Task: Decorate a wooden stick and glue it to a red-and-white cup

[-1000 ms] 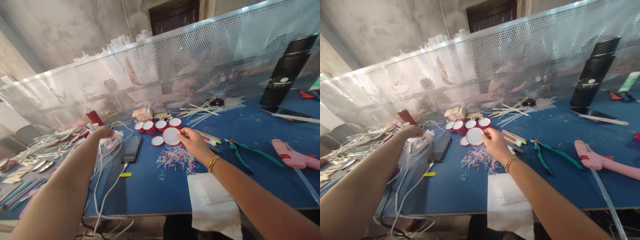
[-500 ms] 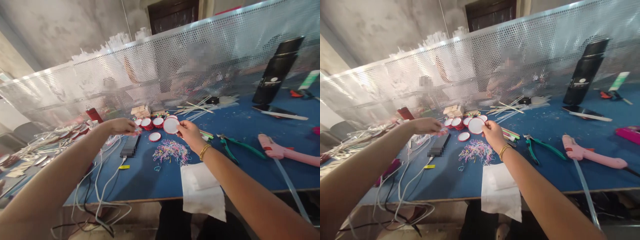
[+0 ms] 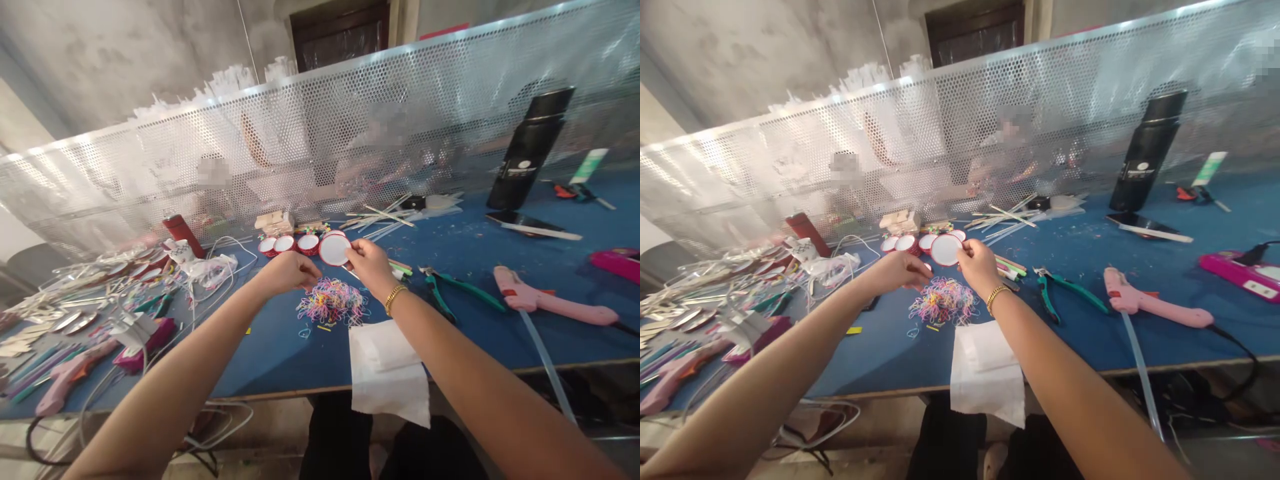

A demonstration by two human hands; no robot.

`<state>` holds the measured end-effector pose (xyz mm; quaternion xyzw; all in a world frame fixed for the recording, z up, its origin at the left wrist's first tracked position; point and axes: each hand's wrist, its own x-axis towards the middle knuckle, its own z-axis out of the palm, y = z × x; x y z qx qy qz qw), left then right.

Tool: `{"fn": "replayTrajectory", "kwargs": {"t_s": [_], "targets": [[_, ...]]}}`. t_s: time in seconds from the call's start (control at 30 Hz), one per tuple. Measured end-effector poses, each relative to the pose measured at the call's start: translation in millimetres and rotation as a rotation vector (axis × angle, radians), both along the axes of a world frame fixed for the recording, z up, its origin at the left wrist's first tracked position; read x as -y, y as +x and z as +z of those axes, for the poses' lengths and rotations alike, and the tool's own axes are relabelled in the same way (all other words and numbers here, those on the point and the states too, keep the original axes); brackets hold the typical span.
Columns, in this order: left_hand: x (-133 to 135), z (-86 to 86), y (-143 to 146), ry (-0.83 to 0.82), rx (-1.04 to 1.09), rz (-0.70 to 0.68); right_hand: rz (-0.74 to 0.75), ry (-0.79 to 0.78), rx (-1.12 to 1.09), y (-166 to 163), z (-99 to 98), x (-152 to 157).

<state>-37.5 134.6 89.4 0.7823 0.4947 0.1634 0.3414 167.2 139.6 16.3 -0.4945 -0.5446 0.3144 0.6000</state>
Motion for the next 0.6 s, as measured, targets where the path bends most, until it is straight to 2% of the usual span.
{"fn": "replayTrajectory", "kwargs": {"t_s": [0.1, 0.2, 0.3, 0.43, 0.5, 0.6], "targets": [[0.2, -8.3, -5.7, 0.220, 0.016, -0.004, 0.002, 0.010, 0.026, 0.3, 0.8, 1.7], [0.6, -11.3, -6.9, 0.326, 0.060, 0.123, 0.009, 0.027, 0.066, 1.2, 0.2, 2.6], [1.0, -13.9, -1.0, 0.305, 0.175, 0.248, 0.049, 0.062, 0.134, -0.2, -0.6, 4.4], [-0.3, -16.7, 13.2, 0.082, 0.305, 0.231, 0.233, 0.050, 0.103, -6.4, -1.0, 7.7], [-3.3, -13.2, 17.9, 0.099, 0.340, 0.262, 0.304, -0.013, 0.036, -8.5, -0.9, 9.1], [-9.5, -1.2, 18.8, 0.201, 0.505, 0.381, 0.269, -0.039, 0.075, -8.5, -0.7, 11.2]]}}
